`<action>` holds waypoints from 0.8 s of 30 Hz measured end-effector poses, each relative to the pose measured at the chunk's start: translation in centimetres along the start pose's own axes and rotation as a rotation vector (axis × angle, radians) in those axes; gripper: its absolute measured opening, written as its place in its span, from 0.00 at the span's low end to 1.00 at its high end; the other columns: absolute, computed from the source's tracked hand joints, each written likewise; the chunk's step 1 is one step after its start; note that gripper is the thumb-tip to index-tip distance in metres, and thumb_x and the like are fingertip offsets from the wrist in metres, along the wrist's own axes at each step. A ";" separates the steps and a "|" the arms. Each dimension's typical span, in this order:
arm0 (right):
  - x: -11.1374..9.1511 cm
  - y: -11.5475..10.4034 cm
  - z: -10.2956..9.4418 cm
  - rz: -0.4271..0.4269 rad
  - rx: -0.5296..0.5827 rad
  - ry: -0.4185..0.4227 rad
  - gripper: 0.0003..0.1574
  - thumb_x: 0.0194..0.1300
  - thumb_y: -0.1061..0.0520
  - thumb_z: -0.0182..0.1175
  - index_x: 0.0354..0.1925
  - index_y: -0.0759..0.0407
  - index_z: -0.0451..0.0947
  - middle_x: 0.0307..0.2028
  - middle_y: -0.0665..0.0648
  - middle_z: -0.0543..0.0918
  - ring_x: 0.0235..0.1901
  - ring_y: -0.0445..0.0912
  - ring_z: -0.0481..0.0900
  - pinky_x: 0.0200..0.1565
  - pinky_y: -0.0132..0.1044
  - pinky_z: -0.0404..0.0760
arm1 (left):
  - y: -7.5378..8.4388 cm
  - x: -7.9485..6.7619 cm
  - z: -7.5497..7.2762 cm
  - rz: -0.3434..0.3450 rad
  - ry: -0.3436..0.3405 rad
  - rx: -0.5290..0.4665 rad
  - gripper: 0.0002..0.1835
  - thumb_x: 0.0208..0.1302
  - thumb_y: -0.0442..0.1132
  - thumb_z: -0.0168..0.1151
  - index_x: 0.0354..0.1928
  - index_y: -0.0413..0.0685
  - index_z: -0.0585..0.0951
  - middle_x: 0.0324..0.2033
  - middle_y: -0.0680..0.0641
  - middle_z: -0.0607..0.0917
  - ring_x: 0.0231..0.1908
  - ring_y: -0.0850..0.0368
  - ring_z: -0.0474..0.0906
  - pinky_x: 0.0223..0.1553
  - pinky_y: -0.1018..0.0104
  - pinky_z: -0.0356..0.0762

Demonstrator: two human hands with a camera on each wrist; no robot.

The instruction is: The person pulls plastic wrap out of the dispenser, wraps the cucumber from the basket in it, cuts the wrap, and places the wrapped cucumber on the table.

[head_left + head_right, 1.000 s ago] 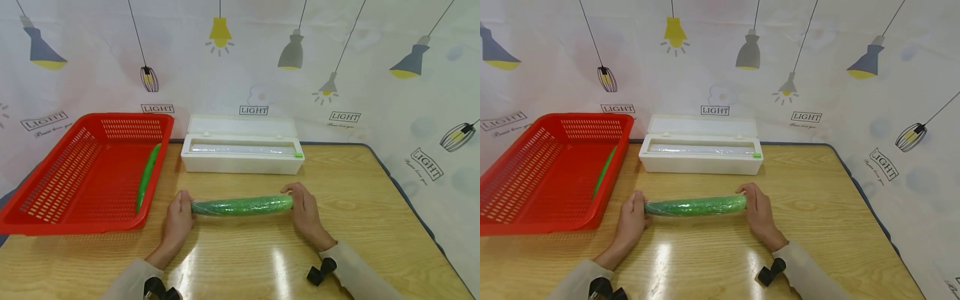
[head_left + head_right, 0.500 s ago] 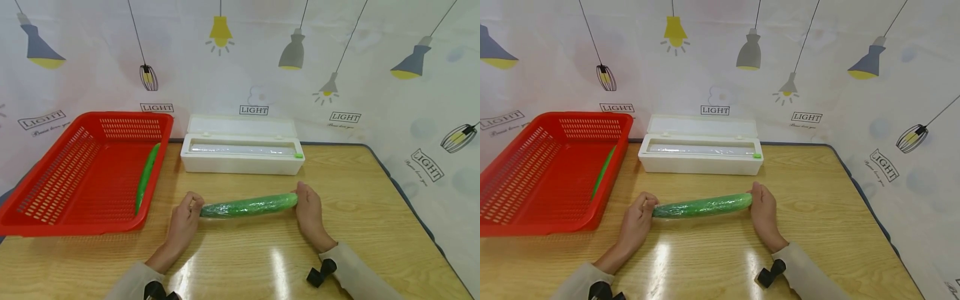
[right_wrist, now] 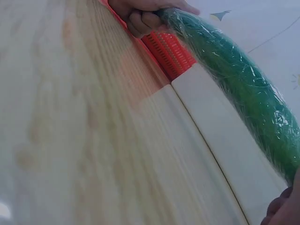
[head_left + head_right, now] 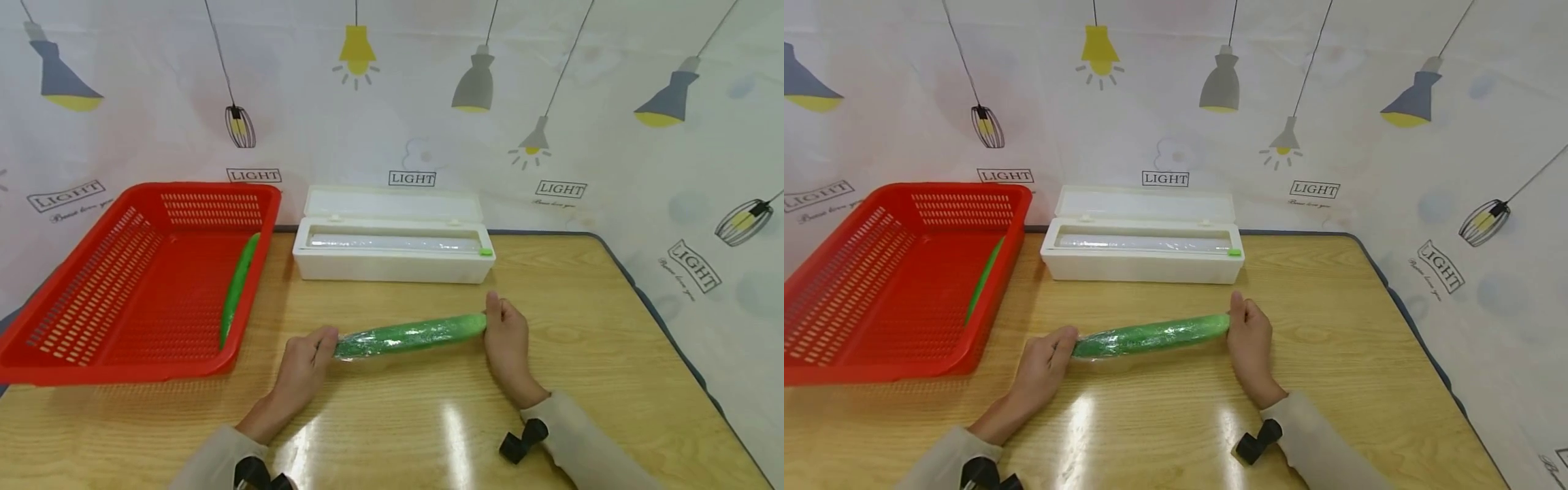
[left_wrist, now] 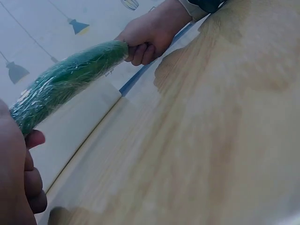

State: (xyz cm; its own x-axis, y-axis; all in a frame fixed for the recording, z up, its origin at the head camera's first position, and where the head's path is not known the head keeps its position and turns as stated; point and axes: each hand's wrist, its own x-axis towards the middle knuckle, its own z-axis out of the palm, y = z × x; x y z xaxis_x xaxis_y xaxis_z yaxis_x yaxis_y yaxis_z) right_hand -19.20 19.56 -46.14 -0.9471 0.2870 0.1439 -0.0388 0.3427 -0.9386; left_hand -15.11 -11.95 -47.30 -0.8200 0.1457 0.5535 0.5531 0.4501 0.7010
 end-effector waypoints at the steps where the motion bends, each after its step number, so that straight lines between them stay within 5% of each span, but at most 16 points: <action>1: -0.1 0.0 0.0 -0.033 -0.034 -0.003 0.35 0.71 0.33 0.42 0.25 0.61 0.72 0.16 0.55 0.68 0.17 0.45 0.66 0.20 0.34 0.66 | 0.0 0.0 0.0 0.008 0.043 0.030 0.20 0.74 0.36 0.47 0.19 0.50 0.69 0.14 0.62 0.60 0.16 0.70 0.56 0.15 0.75 0.55; 7: -0.7 -0.7 0.2 -0.220 -0.151 0.000 0.31 0.76 0.41 0.39 0.31 0.58 0.78 0.23 0.54 0.79 0.19 0.45 0.70 0.20 0.33 0.68 | 0.2 -0.1 -0.2 -0.111 0.155 0.112 0.26 0.74 0.36 0.46 0.13 0.50 0.70 0.10 0.59 0.65 0.14 0.67 0.60 0.13 0.71 0.58; 12: -1.2 -1.1 0.2 -0.273 -0.094 -0.120 0.24 0.78 0.46 0.38 0.38 0.60 0.74 0.25 0.54 0.82 0.16 0.47 0.72 0.17 0.34 0.70 | 0.1 -0.3 -0.2 -0.204 0.137 0.127 0.32 0.76 0.55 0.38 0.10 0.51 0.64 0.09 0.60 0.61 0.12 0.66 0.57 0.13 0.68 0.55; 15: -1.2 -1.1 0.2 -0.276 -0.125 -0.174 0.28 0.78 0.48 0.36 0.33 0.60 0.77 0.22 0.53 0.80 0.17 0.46 0.73 0.20 0.35 0.71 | -0.1 -0.3 -0.2 -0.203 0.128 0.148 0.35 0.68 0.66 0.31 0.10 0.51 0.62 0.10 0.61 0.58 0.13 0.65 0.56 0.14 0.67 0.56; 18: -0.9 -1.0 0.1 -0.246 -0.185 -0.181 0.35 0.79 0.47 0.34 0.25 0.59 0.80 0.21 0.52 0.79 0.21 0.45 0.73 0.25 0.35 0.72 | -0.2 -0.2 -0.2 -0.181 0.109 0.097 0.33 0.67 0.66 0.31 0.16 0.50 0.67 0.12 0.60 0.59 0.14 0.65 0.56 0.15 0.67 0.57; 24: -0.3 -1.3 -0.6 -0.058 -0.124 -0.163 0.39 0.77 0.40 0.32 0.28 0.64 0.77 0.19 0.54 0.74 0.21 0.44 0.68 0.27 0.35 0.68 | 0.0 0.1 -0.4 -0.042 -0.044 -0.113 0.22 0.69 0.56 0.42 0.48 0.48 0.75 0.22 0.56 0.70 0.20 0.66 0.62 0.21 0.69 0.65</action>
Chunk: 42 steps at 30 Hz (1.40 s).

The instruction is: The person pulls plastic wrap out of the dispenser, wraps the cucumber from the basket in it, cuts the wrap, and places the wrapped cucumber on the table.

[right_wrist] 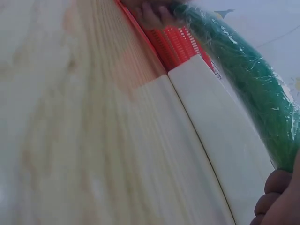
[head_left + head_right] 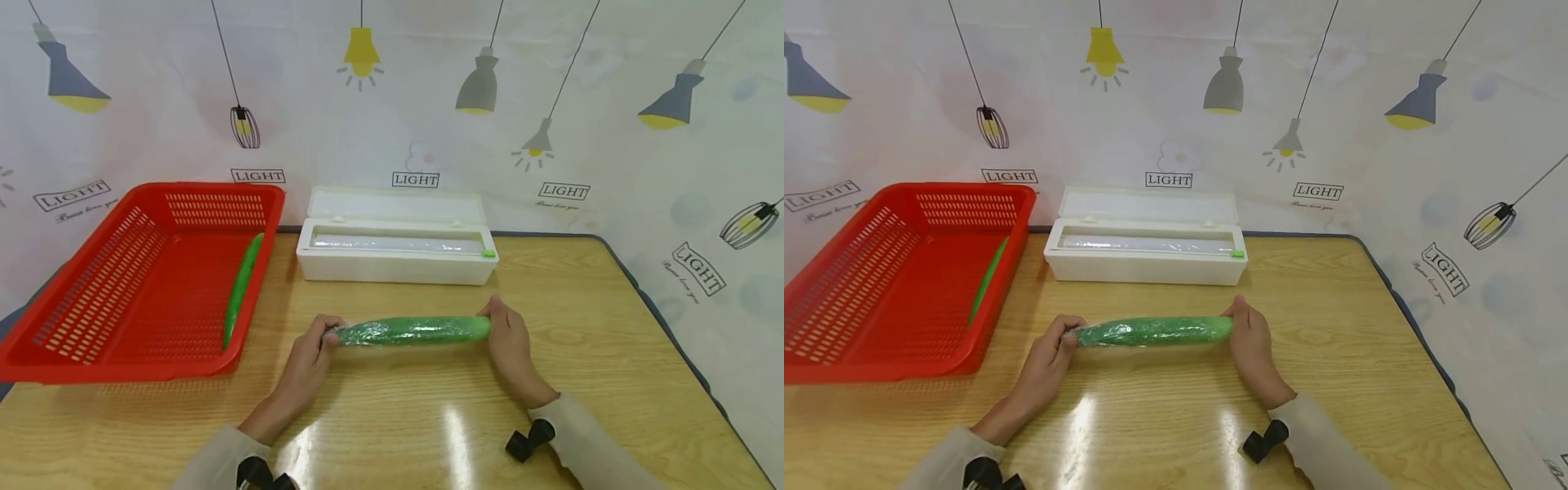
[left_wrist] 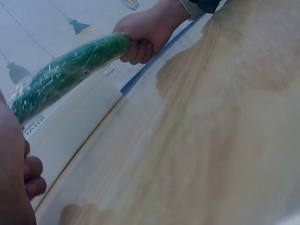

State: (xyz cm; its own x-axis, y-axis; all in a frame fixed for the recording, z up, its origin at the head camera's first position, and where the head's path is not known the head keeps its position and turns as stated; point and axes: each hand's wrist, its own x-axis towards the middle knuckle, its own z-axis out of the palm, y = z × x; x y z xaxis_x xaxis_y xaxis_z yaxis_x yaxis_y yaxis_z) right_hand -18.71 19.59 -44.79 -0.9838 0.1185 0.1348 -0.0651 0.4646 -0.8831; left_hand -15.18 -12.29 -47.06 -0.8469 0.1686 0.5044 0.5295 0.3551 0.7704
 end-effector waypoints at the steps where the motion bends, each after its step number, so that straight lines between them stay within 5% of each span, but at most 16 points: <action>1: 0.1 0.0 -0.1 0.022 0.017 0.000 0.39 0.77 0.39 0.32 0.28 0.65 0.77 0.18 0.54 0.72 0.20 0.44 0.66 0.26 0.35 0.67 | 0.0 0.0 0.0 0.043 -0.018 -0.004 0.22 0.69 0.55 0.43 0.52 0.48 0.74 0.23 0.56 0.70 0.21 0.66 0.63 0.21 0.69 0.65; 4: 0.2 0.0 -0.3 0.059 0.041 -0.016 0.39 0.77 0.40 0.32 0.29 0.66 0.76 0.16 0.53 0.67 0.18 0.44 0.62 0.24 0.35 0.64 | 0.0 0.1 0.0 0.187 -0.006 0.011 0.22 0.70 0.52 0.46 0.56 0.45 0.74 0.30 0.53 0.77 0.24 0.65 0.67 0.23 0.72 0.68; 8: 0.3 -0.2 -0.2 0.076 0.027 -0.056 0.37 0.78 0.43 0.32 0.29 0.65 0.76 0.18 0.53 0.67 0.21 0.45 0.64 0.27 0.35 0.65 | -0.1 0.5 0.1 0.346 0.113 0.055 0.20 0.71 0.48 0.48 0.51 0.42 0.79 0.31 0.51 0.79 0.24 0.65 0.67 0.24 0.75 0.66; 13: 0.1 -0.2 0.1 0.104 -0.007 -0.083 0.37 0.78 0.42 0.31 0.28 0.63 0.76 0.20 0.54 0.69 0.25 0.47 0.67 0.30 0.37 0.67 | 0.0 0.9 0.1 0.406 0.228 0.023 0.16 0.69 0.42 0.55 0.47 0.36 0.83 0.29 0.49 0.80 0.25 0.62 0.70 0.25 0.75 0.67; 18: -0.1 -0.2 0.3 0.134 -0.016 -0.071 0.38 0.77 0.41 0.31 0.29 0.64 0.76 0.21 0.54 0.69 0.26 0.47 0.67 0.31 0.37 0.67 | 0.1 0.8 -0.1 0.371 0.187 0.037 0.14 0.69 0.39 0.56 0.48 0.37 0.83 0.35 0.46 0.83 0.28 0.59 0.74 0.28 0.74 0.70; 23: -0.8 -0.6 0.8 0.087 -0.029 -0.085 0.38 0.77 0.41 0.31 0.29 0.64 0.76 0.23 0.55 0.73 0.27 0.47 0.69 0.31 0.37 0.69 | 0.4 0.2 0.1 0.232 0.044 0.308 0.30 0.70 0.61 0.45 0.54 0.44 0.80 0.35 0.49 0.83 0.28 0.61 0.76 0.26 0.68 0.73; 27: -1.2 -1.0 1.1 0.063 -0.043 -0.090 0.37 0.77 0.41 0.32 0.29 0.63 0.76 0.22 0.55 0.74 0.25 0.47 0.69 0.31 0.37 0.70 | 0.7 -0.1 0.6 0.128 -0.076 0.488 0.29 0.60 0.67 0.53 0.44 0.50 0.84 0.26 0.54 0.85 0.23 0.64 0.79 0.23 0.67 0.75; 30: -1.1 -1.0 1.1 0.084 -0.045 -0.086 0.36 0.78 0.42 0.33 0.29 0.63 0.77 0.21 0.54 0.72 0.25 0.47 0.69 0.31 0.37 0.70 | 0.9 0.1 0.6 0.140 -0.096 0.531 0.24 0.65 0.63 0.51 0.30 0.53 0.82 0.15 0.60 0.77 0.15 0.68 0.71 0.17 0.69 0.69; 33: -1.0 -1.0 1.1 0.101 -0.050 -0.090 0.36 0.77 0.42 0.33 0.29 0.63 0.76 0.21 0.54 0.72 0.25 0.47 0.68 0.31 0.37 0.69 | 0.9 0.2 0.5 0.178 -0.073 0.560 0.29 0.71 0.62 0.38 0.25 0.52 0.79 0.10 0.61 0.66 0.11 0.66 0.63 0.13 0.69 0.62; 35: -1.0 -1.1 1.2 0.099 -0.063 -0.088 0.35 0.77 0.43 0.34 0.29 0.63 0.76 0.21 0.54 0.72 0.25 0.47 0.69 0.31 0.38 0.70 | 0.8 0.3 0.4 0.187 -0.057 0.576 0.31 0.73 0.60 0.33 0.25 0.51 0.79 0.09 0.59 0.67 0.11 0.62 0.67 0.13 0.66 0.63; 38: -1.0 -1.0 1.2 0.021 -0.104 -0.099 0.35 0.78 0.44 0.34 0.29 0.63 0.77 0.21 0.53 0.73 0.24 0.45 0.69 0.30 0.37 0.70 | 0.7 0.2 0.2 0.157 -0.049 0.575 0.30 0.76 0.56 0.33 0.19 0.51 0.74 0.07 0.57 0.62 0.10 0.59 0.65 0.12 0.65 0.62; 42: -1.0 -0.5 1.3 -0.204 -0.166 -0.156 0.30 0.79 0.50 0.35 0.28 0.62 0.76 0.17 0.50 0.71 0.20 0.42 0.68 0.29 0.36 0.72 | 0.7 0.1 0.1 0.075 -0.038 0.586 0.27 0.77 0.48 0.40 0.13 0.55 0.62 0.09 0.60 0.52 0.10 0.61 0.57 0.11 0.66 0.57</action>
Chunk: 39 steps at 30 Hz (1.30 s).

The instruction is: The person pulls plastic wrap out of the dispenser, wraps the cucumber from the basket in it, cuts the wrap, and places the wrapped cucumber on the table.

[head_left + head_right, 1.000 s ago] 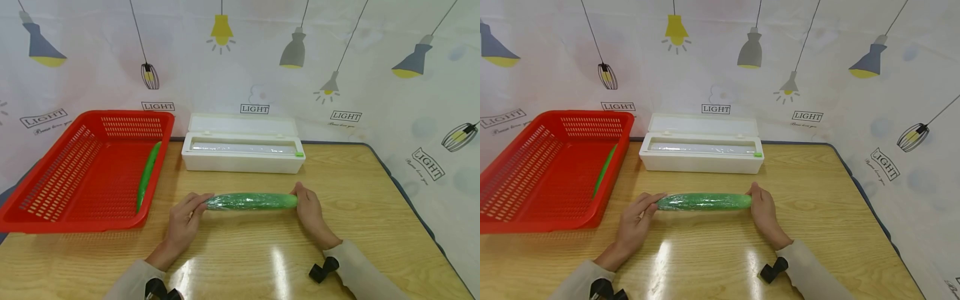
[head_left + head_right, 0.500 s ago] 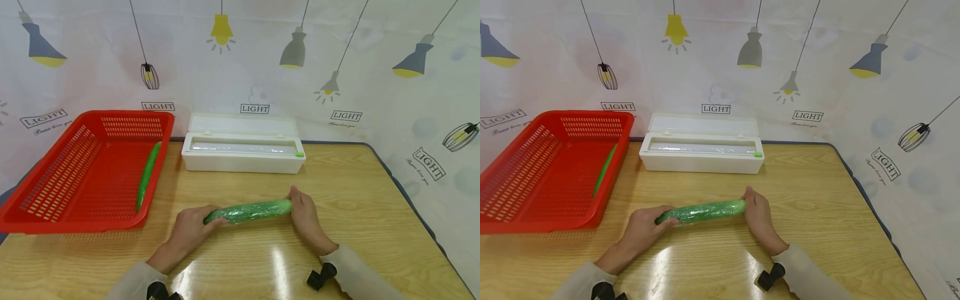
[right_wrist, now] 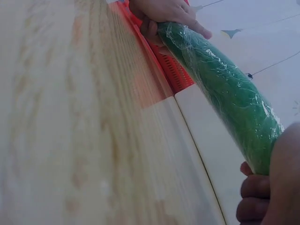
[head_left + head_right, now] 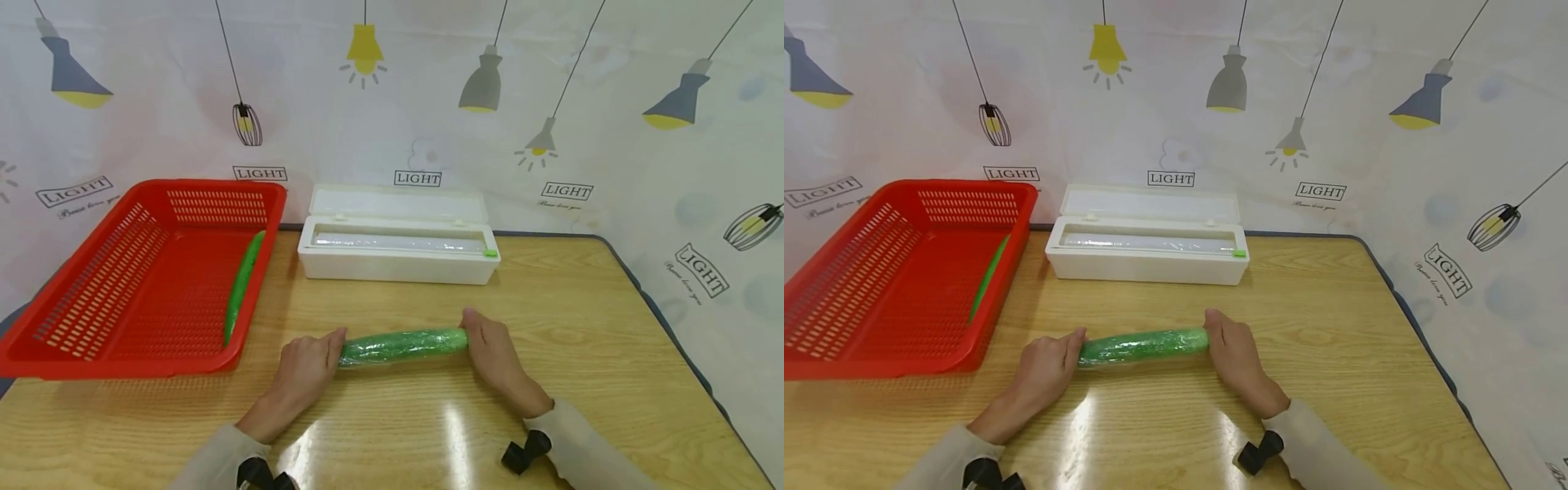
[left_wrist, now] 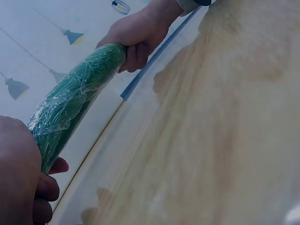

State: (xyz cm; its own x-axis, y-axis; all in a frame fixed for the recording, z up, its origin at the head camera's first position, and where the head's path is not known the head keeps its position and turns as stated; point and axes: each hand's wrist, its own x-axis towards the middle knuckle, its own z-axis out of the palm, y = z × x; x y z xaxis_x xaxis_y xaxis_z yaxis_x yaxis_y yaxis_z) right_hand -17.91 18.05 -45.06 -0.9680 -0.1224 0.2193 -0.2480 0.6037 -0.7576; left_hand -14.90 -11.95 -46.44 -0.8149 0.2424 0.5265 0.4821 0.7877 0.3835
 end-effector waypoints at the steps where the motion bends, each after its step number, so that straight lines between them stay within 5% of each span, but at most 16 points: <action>1: 0.0 0.1 0.0 -0.048 -0.012 -0.008 0.29 0.79 0.51 0.35 0.27 0.61 0.75 0.16 0.49 0.69 0.20 0.42 0.68 0.29 0.36 0.73 | 0.0 0.0 0.0 -0.018 0.003 0.004 0.27 0.76 0.47 0.42 0.13 0.55 0.61 0.09 0.60 0.51 0.10 0.62 0.56 0.11 0.66 0.57; 4: 0.1 0.2 0.0 -0.092 -0.011 -0.014 0.28 0.79 0.52 0.35 0.26 0.59 0.72 0.15 0.48 0.66 0.18 0.41 0.65 0.27 0.35 0.71 | 0.1 0.0 0.0 -0.049 0.016 -0.030 0.23 0.74 0.45 0.47 0.16 0.54 0.68 0.09 0.61 0.52 0.10 0.63 0.55 0.11 0.66 0.57; 10: 0.3 0.3 -0.5 0.064 0.065 0.024 0.31 0.79 0.46 0.32 0.26 0.60 0.70 0.19 0.53 0.66 0.21 0.45 0.65 0.26 0.35 0.68 | 0.2 0.2 0.3 -0.184 0.037 -0.414 0.05 0.62 0.43 0.65 0.38 0.53 0.84 0.12 0.63 0.69 0.13 0.68 0.62 0.16 0.70 0.64; 15: 0.6 0.9 -0.9 0.186 0.108 0.054 0.34 0.78 0.43 0.29 0.29 0.61 0.72 0.20 0.55 0.65 0.22 0.47 0.64 0.27 0.37 0.66 | 0.0 0.2 0.0 -0.248 -0.041 -0.626 0.21 0.47 0.39 0.76 0.46 0.59 0.84 0.33 0.59 0.85 0.31 0.62 0.79 0.30 0.68 0.76; 19: 0.8 1.2 -1.1 0.232 0.139 0.050 0.36 0.77 0.41 0.28 0.29 0.61 0.72 0.19 0.55 0.66 0.21 0.48 0.64 0.26 0.38 0.66 | -0.1 0.1 -0.2 -0.251 -0.095 -0.714 0.22 0.53 0.41 0.72 0.52 0.57 0.83 0.48 0.56 0.84 0.43 0.59 0.80 0.40 0.66 0.78; 21: 0.9 1.3 -1.2 0.246 0.150 0.047 0.36 0.77 0.41 0.28 0.28 0.61 0.72 0.19 0.55 0.66 0.21 0.48 0.65 0.25 0.38 0.67 | -0.2 0.1 -0.3 -0.209 -0.106 -0.703 0.19 0.59 0.41 0.67 0.54 0.55 0.81 0.48 0.55 0.83 0.42 0.60 0.79 0.40 0.66 0.77; 25: 0.9 1.5 -1.1 0.243 0.162 0.043 0.35 0.78 0.42 0.31 0.28 0.62 0.73 0.19 0.54 0.66 0.21 0.47 0.65 0.25 0.38 0.67 | 0.0 0.1 -0.3 -0.214 -0.094 -0.711 0.12 0.74 0.40 0.50 0.51 0.50 0.80 0.26 0.51 0.80 0.22 0.64 0.72 0.23 0.69 0.72; 31: 0.7 1.7 -0.7 0.049 0.165 -0.095 0.33 0.78 0.43 0.29 0.32 0.60 0.74 0.25 0.54 0.70 0.28 0.48 0.68 0.32 0.37 0.70 | 0.3 0.1 -0.5 -0.630 0.020 -0.964 0.25 0.75 0.57 0.37 0.38 0.41 0.69 0.11 0.50 0.62 0.09 0.62 0.56 0.10 0.71 0.55; 33: 0.6 1.7 -0.6 -0.002 0.165 -0.094 0.32 0.79 0.45 0.29 0.33 0.59 0.74 0.26 0.55 0.71 0.29 0.48 0.69 0.33 0.38 0.70 | 0.4 0.1 -0.5 -0.702 0.035 -1.030 0.26 0.73 0.60 0.37 0.38 0.41 0.65 0.10 0.51 0.59 0.09 0.62 0.53 0.11 0.71 0.53; 36: 0.6 1.5 -0.4 0.021 0.135 0.006 0.33 0.78 0.44 0.30 0.31 0.58 0.74 0.23 0.55 0.71 0.26 0.48 0.69 0.30 0.37 0.70 | 0.3 0.4 -0.3 -0.682 0.031 -1.138 0.23 0.74 0.57 0.39 0.39 0.40 0.63 0.12 0.52 0.56 0.11 0.63 0.51 0.13 0.71 0.52; 39: 0.6 1.2 -0.4 0.140 0.152 0.096 0.37 0.76 0.39 0.31 0.28 0.61 0.74 0.19 0.54 0.69 0.22 0.46 0.68 0.26 0.36 0.69 | 0.1 0.5 -0.1 -0.556 -0.006 -1.193 0.16 0.75 0.48 0.42 0.45 0.39 0.63 0.17 0.52 0.57 0.15 0.63 0.53 0.17 0.70 0.53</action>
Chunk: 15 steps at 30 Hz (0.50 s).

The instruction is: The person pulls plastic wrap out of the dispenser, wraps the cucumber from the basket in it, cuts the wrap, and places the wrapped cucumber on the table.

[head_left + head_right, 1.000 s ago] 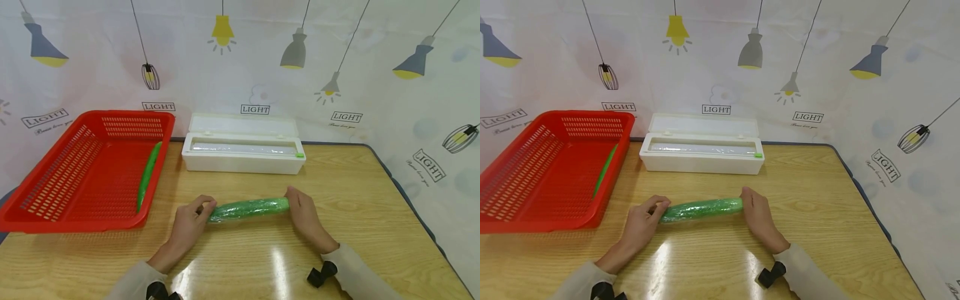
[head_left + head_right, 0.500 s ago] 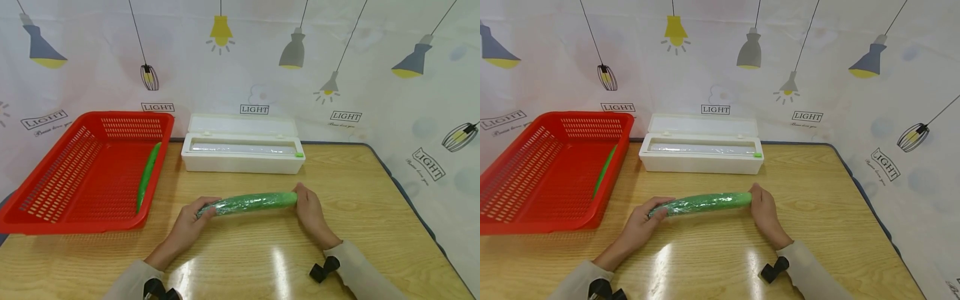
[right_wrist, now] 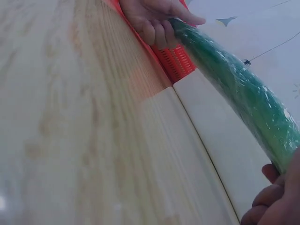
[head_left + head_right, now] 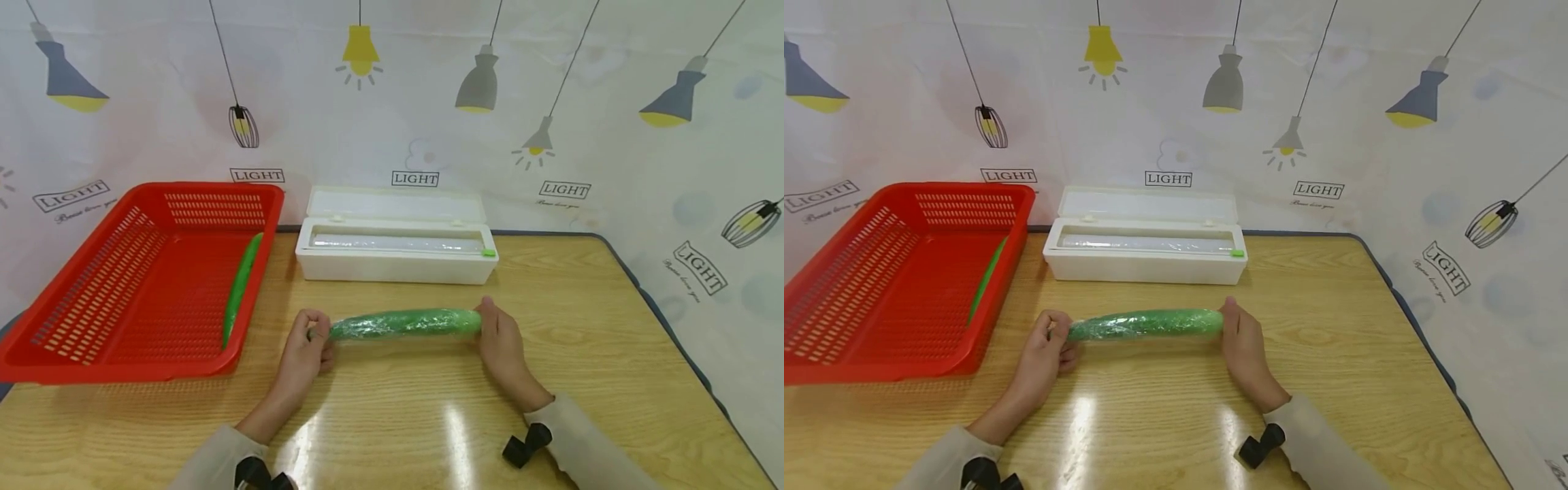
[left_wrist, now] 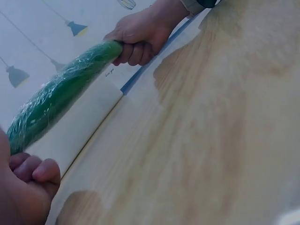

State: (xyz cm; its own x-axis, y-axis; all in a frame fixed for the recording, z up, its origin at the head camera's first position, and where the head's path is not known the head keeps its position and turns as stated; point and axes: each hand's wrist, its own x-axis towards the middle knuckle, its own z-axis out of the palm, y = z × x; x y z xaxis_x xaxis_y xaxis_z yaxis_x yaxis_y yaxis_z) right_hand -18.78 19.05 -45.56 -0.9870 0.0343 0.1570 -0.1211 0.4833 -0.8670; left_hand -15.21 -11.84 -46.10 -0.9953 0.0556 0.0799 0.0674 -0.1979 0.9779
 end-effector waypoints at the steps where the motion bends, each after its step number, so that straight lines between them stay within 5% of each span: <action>1: 0.0 -0.1 0.0 0.048 0.022 0.019 0.38 0.76 0.37 0.31 0.29 0.62 0.73 0.18 0.54 0.69 0.21 0.45 0.68 0.25 0.35 0.69 | 0.0 0.0 -0.1 0.034 -0.041 0.016 0.14 0.76 0.44 0.43 0.48 0.38 0.64 0.17 0.51 0.58 0.16 0.63 0.53 0.18 0.69 0.53; 4: 0.0 -0.3 -0.3 0.145 0.083 0.048 0.41 0.74 0.34 0.32 0.31 0.66 0.73 0.17 0.54 0.69 0.18 0.43 0.67 0.22 0.33 0.68 | 0.0 0.0 -0.2 0.134 -0.103 0.122 0.14 0.75 0.37 0.44 0.55 0.35 0.67 0.19 0.48 0.63 0.18 0.63 0.57 0.20 0.69 0.57; 6: -0.1 -0.5 -0.4 0.145 0.089 0.067 0.40 0.74 0.36 0.32 0.35 0.67 0.76 0.17 0.55 0.70 0.17 0.41 0.67 0.21 0.32 0.67 | 0.1 -0.1 -0.2 0.167 -0.079 0.205 0.14 0.75 0.36 0.44 0.55 0.35 0.71 0.18 0.48 0.65 0.16 0.63 0.59 0.18 0.70 0.59; 11: -0.1 -0.7 -0.4 0.008 0.035 0.126 0.36 0.76 0.40 0.32 0.44 0.65 0.78 0.21 0.58 0.71 0.19 0.44 0.67 0.22 0.33 0.67 | 0.1 -0.1 0.1 0.154 0.034 0.434 0.12 0.76 0.40 0.44 0.41 0.38 0.74 0.16 0.50 0.68 0.13 0.62 0.63 0.15 0.70 0.63; 15: 0.4 -0.2 -1.4 0.071 0.124 0.137 0.34 0.75 0.40 0.33 0.47 0.63 0.76 0.26 0.57 0.71 0.23 0.43 0.66 0.23 0.31 0.67 | -0.3 0.1 1.5 0.146 0.006 0.597 0.16 0.76 0.43 0.43 0.36 0.39 0.74 0.15 0.52 0.71 0.15 0.63 0.66 0.17 0.69 0.66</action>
State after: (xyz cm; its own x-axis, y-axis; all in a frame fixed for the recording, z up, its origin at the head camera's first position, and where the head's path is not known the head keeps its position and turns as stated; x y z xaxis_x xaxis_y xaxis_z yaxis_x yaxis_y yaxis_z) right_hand -18.99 20.17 -44.70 -0.9709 0.1878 0.1487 -0.0718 0.3643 -0.9285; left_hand -15.23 -10.33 -46.09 -0.9730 0.0635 0.2217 0.2290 0.3794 0.8964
